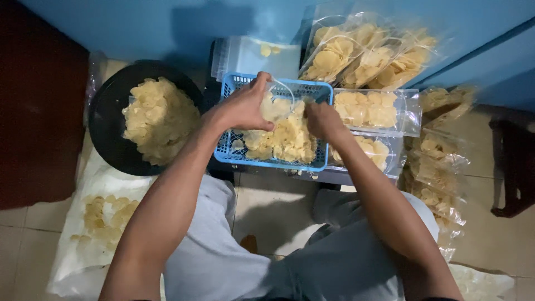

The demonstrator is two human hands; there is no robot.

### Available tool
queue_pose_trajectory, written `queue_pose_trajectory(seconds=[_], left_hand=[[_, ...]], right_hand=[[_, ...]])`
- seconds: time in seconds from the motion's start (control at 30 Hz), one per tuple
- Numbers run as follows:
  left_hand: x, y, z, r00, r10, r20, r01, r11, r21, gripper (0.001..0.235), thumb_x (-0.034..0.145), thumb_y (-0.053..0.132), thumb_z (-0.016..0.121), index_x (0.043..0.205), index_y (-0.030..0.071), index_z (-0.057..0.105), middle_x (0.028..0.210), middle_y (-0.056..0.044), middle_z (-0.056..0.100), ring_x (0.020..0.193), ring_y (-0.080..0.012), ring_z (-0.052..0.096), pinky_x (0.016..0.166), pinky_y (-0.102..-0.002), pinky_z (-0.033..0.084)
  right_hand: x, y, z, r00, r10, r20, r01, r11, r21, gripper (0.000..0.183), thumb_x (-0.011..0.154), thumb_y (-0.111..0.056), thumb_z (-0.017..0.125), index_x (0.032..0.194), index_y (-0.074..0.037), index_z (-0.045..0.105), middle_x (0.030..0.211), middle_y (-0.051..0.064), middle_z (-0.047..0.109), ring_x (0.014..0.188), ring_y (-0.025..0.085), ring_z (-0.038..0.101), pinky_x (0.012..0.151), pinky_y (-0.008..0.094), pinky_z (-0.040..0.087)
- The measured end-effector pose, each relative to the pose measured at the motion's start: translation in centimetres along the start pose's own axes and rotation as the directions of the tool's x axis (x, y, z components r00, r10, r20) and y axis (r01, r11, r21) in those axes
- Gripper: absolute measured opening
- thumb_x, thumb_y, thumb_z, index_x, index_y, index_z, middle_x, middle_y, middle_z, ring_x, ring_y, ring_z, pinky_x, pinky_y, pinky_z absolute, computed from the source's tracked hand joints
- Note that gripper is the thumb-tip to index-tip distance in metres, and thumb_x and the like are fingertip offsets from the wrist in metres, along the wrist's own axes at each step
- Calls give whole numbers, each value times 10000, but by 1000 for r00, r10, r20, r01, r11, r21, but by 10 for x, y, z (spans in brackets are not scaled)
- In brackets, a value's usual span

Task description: The person sits on the floor and packs yellow chips from a blue basket into clear plastic bags. They use both hands to scoop the chips and place them into the bags, which are arranged on the floor nearby.

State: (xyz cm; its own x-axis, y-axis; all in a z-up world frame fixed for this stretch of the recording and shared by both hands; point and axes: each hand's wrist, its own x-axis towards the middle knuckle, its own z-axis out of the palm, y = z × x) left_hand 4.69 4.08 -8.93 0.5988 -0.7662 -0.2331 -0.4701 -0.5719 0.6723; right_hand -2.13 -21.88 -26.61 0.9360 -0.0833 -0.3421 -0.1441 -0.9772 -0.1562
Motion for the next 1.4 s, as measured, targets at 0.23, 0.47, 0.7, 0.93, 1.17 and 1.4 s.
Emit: queue_pose_trajectory(seconds=[0.23,0.47,0.7,0.93,1.17,1.4], left_hand=[[8,-4,9,997,-30,74,29,999,15,1036,662,281,925,1422,114,240,1343,-333,570,1125,-591,639,972,-682,507],[13,5,9,992,-34,119,32,999,16,1007,716,248,915,1437,68,236,1360,-353,569,1166,-596,624,989,-691,493],[13,4,9,990,-46,134,43,999,23,1013,721,265,930,1432,80,232,1435,-332,527,1198,-592,603,1030,-697,485],[17,3,10,988,-62,139,61,998,8,986,741,249,928,1433,78,247,1415,-326,550,1213,-569,613,1040,-686,483],[9,17,3,986,-79,149,81,997,-5,1027,737,228,921,1473,69,223,1459,-334,512,1229,-578,592,1047,-690,471],[6,31,-7,987,-70,147,83,993,-85,953,789,128,892,1478,39,239,1405,-389,528,1142,-564,642,971,-603,526]], right_hand=[[-56,-19,-147,985,68,-160,1,919,394,302,834,-259,654,1076,-172,811,929,279,746,962,570,679,820,644,532],[-90,-50,-186,930,93,-356,237,588,773,314,1007,-218,750,1180,-20,579,652,90,633,566,203,634,600,305,497],[-81,-53,-173,984,72,-162,114,446,888,342,1064,-324,591,1206,-30,489,776,199,638,777,257,715,788,428,630],[-103,-69,-196,967,38,-250,224,329,917,360,1049,-327,609,1128,13,520,866,159,598,897,280,706,842,452,638],[-91,-52,-177,905,47,-423,209,817,537,160,895,-310,785,1033,-231,801,593,95,586,653,315,674,705,418,521],[-108,-73,-201,948,-28,-318,248,693,677,272,1012,-293,618,1095,-82,768,825,185,760,723,332,749,755,429,586]])
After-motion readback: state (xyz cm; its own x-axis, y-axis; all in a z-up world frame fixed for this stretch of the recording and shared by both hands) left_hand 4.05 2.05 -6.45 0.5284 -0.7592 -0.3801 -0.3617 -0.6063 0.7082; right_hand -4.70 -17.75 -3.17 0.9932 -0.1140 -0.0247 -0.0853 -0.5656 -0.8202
